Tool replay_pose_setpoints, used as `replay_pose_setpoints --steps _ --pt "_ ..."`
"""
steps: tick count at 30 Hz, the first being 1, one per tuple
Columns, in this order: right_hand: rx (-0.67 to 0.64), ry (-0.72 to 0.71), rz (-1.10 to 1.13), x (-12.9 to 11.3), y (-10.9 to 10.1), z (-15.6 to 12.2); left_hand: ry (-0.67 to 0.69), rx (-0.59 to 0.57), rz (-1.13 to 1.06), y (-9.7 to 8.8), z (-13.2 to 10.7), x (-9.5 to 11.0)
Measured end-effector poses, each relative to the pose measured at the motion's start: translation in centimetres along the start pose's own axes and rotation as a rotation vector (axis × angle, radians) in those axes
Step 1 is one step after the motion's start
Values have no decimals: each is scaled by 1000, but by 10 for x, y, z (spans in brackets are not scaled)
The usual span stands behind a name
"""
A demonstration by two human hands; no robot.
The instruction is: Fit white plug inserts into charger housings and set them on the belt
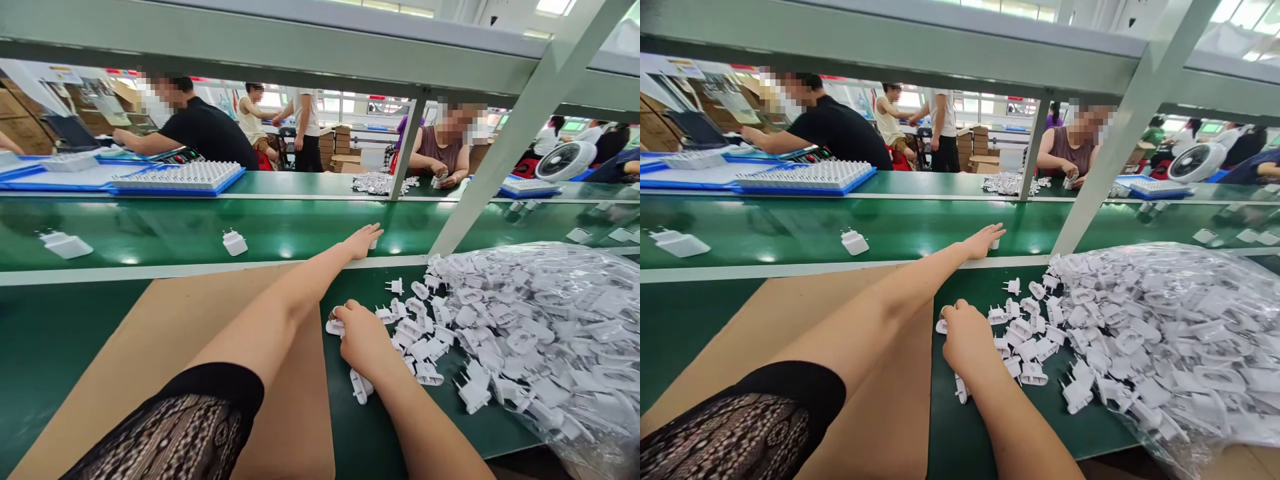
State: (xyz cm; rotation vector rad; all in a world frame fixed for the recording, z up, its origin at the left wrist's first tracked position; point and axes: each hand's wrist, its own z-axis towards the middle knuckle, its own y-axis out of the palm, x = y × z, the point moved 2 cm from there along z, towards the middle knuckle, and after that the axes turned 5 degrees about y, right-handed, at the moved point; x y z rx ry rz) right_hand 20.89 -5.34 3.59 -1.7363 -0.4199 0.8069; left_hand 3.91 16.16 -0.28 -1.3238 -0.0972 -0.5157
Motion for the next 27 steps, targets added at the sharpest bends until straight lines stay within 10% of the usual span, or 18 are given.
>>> replay_pose_setpoints --steps 8,15,20,27 --pt "317 72 906 27 -3 23 -51 114 -22 -33 -67 -1" --pt "18 86 1586 26 -10 25 -7 76 -195 -60 -205 39" --pt "74 88 1369 17 -4 22 -164 159 -327 -58 -266 69" --pt "413 -271 503 -7 3 8 -252 186 -679 -43 -280 70"
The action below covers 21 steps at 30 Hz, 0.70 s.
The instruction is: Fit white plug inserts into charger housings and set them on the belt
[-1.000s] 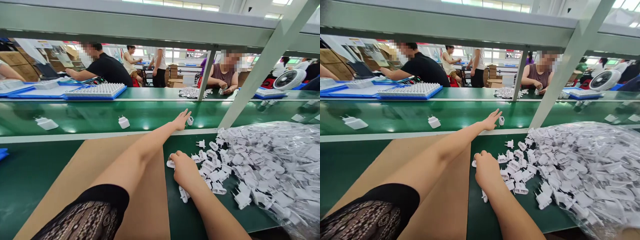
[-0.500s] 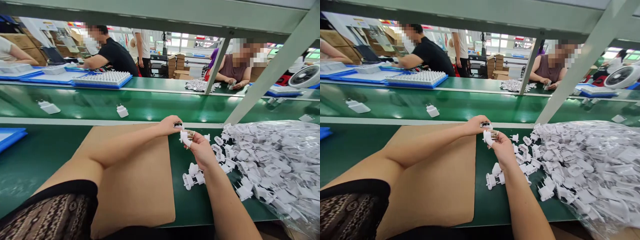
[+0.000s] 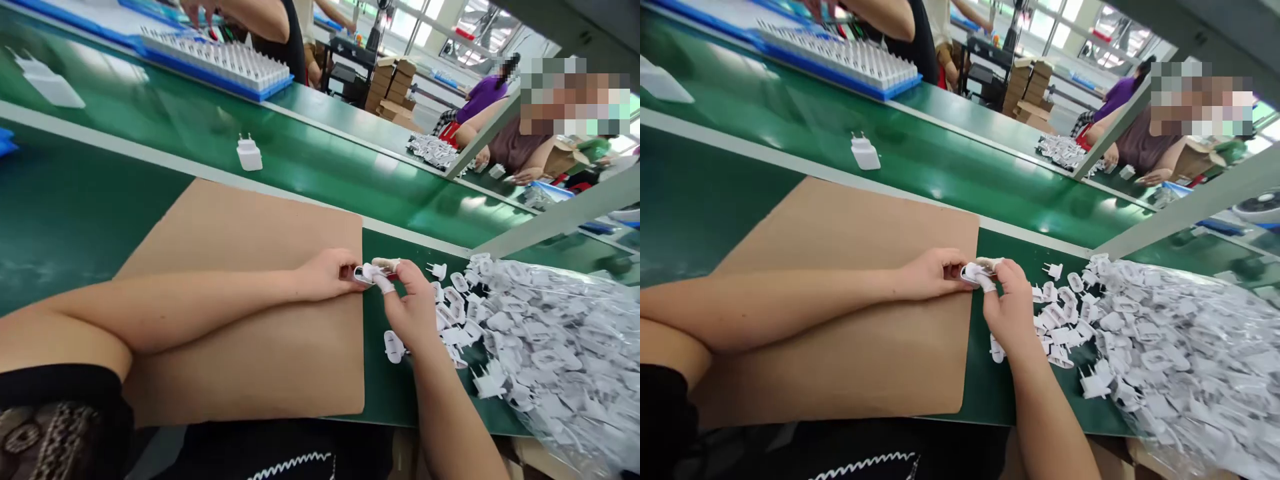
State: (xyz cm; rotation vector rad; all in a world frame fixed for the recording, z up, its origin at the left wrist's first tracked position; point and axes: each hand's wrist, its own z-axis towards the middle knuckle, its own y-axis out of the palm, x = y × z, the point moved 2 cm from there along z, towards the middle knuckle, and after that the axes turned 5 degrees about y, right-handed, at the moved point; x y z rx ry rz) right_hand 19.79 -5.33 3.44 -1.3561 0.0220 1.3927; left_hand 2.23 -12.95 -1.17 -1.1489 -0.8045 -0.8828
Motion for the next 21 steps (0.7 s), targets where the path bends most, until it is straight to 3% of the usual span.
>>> replay_pose_setpoints --steps 4,9,15,21 --pt "-8 -160 -313 -6 6 -3 53 -18 5 -1 1 0" --pt "-53 -235 -505 -13 9 1 65 -17 33 -2 1 3" --pt "-49 -227 -544 -16 11 4 32 -28 17 -3 2 1" --pt "65 -239 -416 -11 6 0 15 -35 15 -3 5 0"
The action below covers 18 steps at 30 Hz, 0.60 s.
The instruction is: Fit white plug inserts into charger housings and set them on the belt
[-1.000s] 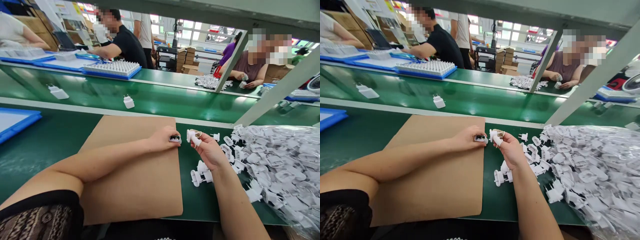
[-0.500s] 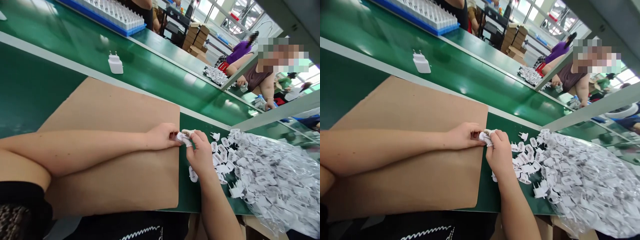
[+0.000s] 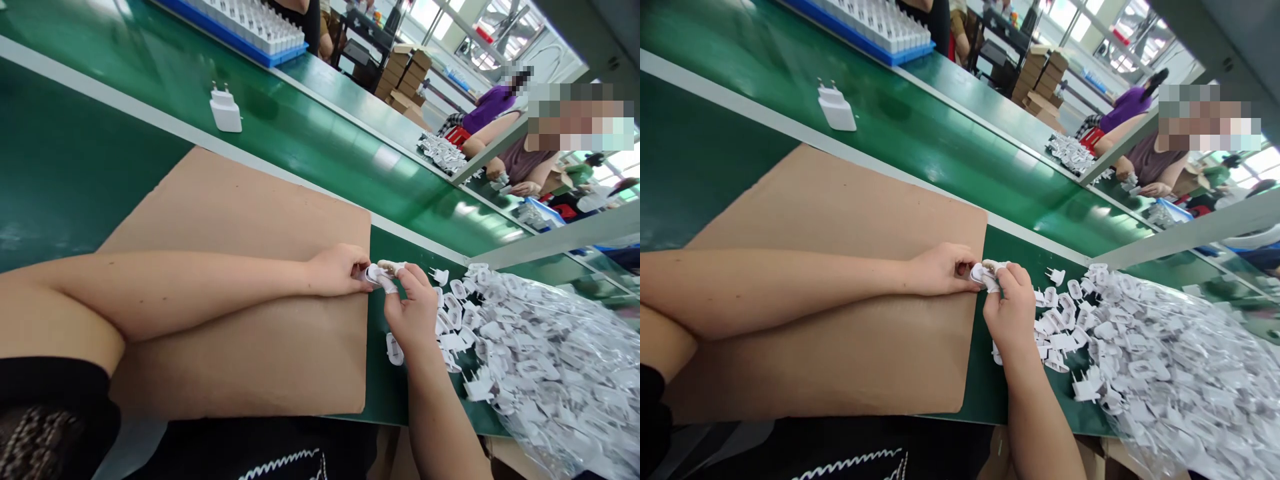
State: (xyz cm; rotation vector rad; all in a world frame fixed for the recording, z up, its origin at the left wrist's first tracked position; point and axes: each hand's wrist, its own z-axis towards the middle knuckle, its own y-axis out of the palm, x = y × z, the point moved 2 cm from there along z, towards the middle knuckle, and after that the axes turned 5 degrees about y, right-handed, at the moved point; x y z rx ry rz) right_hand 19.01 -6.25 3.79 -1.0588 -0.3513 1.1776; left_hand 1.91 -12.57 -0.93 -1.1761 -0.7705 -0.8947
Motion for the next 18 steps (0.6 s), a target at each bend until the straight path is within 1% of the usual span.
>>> replay_pose_setpoints --steps 2,4,10,13,15,18 --pt "40 -15 -19 0 -3 -1 6 -4 5 0 1 0" --pt "37 -31 -56 -2 -5 0 5 2 3 0 1 1" --pt "-87 -55 -126 -5 0 3 -4 -5 -12 -1 0 2" --pt "-122 -52 -165 -6 1 5 -18 -5 -21 -1 0 2" --pt "-134 -39 -180 -7 -1 7 -23 -3 -24 0 0 2" --pt "-189 8 -210 -10 -3 11 -31 22 -15 1 -1 3"
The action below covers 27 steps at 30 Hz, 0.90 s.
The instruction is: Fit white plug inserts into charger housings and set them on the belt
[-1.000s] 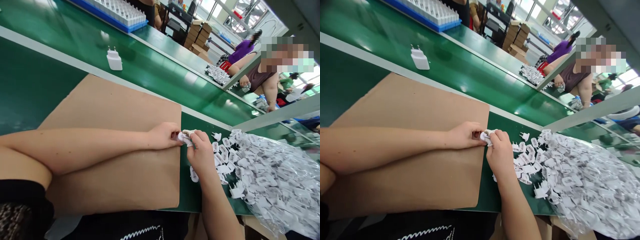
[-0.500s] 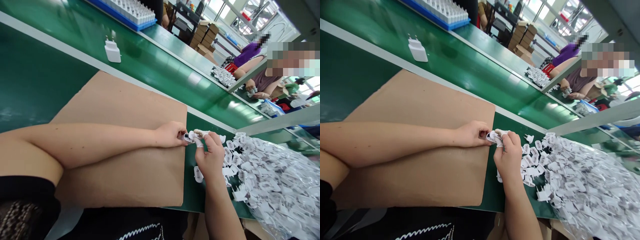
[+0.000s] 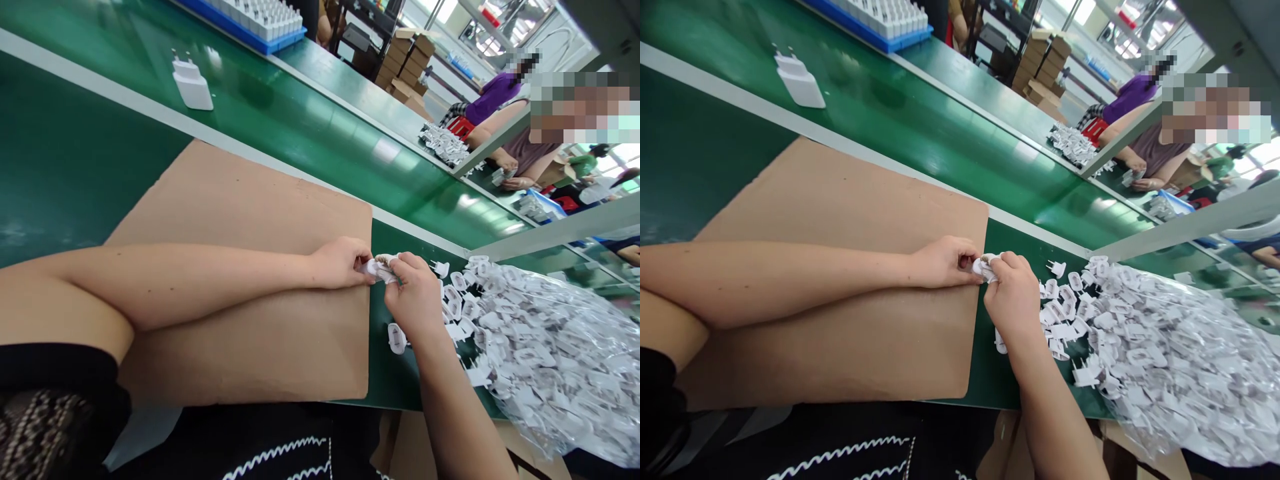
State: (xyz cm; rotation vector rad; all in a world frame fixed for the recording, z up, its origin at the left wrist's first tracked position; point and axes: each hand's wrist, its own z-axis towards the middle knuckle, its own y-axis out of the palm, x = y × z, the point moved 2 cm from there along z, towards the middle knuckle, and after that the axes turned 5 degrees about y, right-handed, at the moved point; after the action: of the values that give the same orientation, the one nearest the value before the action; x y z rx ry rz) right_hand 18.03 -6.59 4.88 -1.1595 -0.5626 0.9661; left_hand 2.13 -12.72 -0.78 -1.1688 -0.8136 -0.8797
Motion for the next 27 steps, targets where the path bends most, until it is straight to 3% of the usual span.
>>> replay_pose_setpoints --steps 10,14,18,21,24,27 --pt "-107 88 -67 -8 -6 12 24 42 94 2 0 0" --pt "-92 67 -69 2 -9 10 88 -39 216 1 2 5" --pt "-167 61 134 35 13 19 138 -107 329 -2 13 -6" --pt "-122 59 193 55 32 28 139 -135 318 -2 21 -15" --pt "-79 108 209 68 46 27 121 -160 289 0 24 -19" --pt "-117 152 158 79 55 26 135 -185 272 -1 23 -19"
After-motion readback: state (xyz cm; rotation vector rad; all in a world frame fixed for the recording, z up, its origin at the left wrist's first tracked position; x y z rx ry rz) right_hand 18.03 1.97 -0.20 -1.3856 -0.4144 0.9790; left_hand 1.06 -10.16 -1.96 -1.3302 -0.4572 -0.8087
